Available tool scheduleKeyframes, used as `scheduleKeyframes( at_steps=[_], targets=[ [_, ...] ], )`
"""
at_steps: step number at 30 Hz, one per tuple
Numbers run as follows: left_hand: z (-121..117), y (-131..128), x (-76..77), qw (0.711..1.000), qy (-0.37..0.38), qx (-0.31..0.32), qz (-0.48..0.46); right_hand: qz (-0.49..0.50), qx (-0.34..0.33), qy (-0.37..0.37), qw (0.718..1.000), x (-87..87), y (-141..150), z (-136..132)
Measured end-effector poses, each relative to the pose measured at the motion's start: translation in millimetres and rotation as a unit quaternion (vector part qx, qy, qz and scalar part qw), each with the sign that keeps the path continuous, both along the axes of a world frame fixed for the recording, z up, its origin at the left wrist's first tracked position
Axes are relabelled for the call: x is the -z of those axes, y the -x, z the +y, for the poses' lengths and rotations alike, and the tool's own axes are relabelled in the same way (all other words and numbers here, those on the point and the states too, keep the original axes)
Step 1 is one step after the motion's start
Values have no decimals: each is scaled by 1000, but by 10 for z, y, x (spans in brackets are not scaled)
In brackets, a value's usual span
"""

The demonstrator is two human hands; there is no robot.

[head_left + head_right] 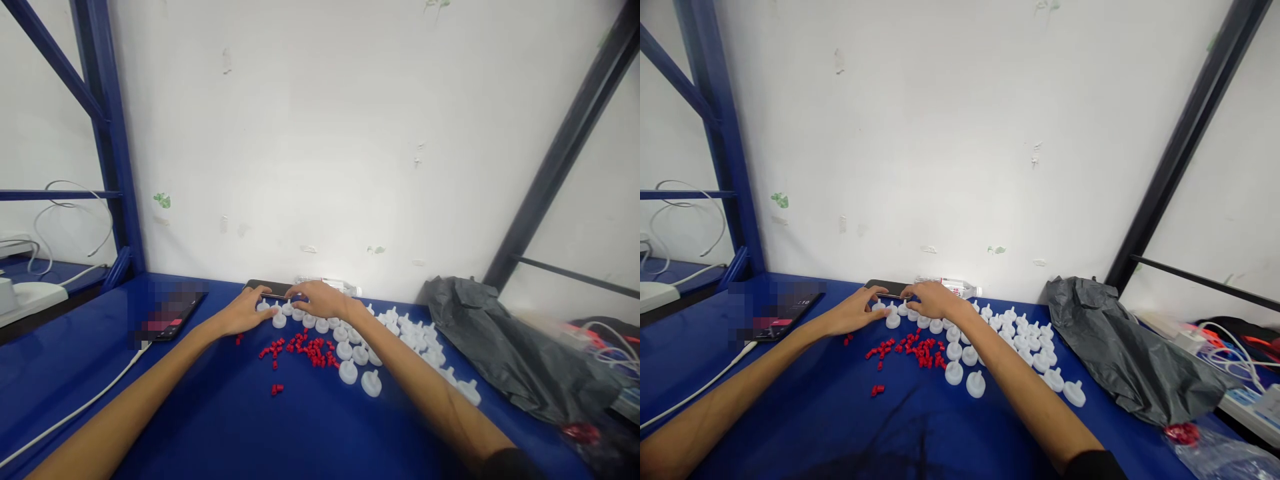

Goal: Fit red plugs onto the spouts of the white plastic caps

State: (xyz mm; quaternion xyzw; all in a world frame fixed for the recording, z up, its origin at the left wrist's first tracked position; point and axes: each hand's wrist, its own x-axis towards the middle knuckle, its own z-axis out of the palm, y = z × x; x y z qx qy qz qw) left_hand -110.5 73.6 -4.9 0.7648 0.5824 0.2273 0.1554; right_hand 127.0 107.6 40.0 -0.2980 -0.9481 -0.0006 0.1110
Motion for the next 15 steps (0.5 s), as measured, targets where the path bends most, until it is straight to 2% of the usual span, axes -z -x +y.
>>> scheduleKeyframes(
  at_steps=[9,15],
  targets=[
    [16,13,-13,998,-4,-54,14,35,47,-19,998,-181,-218,73],
    [-63,1,-4,996,33,-81,22,60,140,-10,988,-391,-503,99]
  ],
)
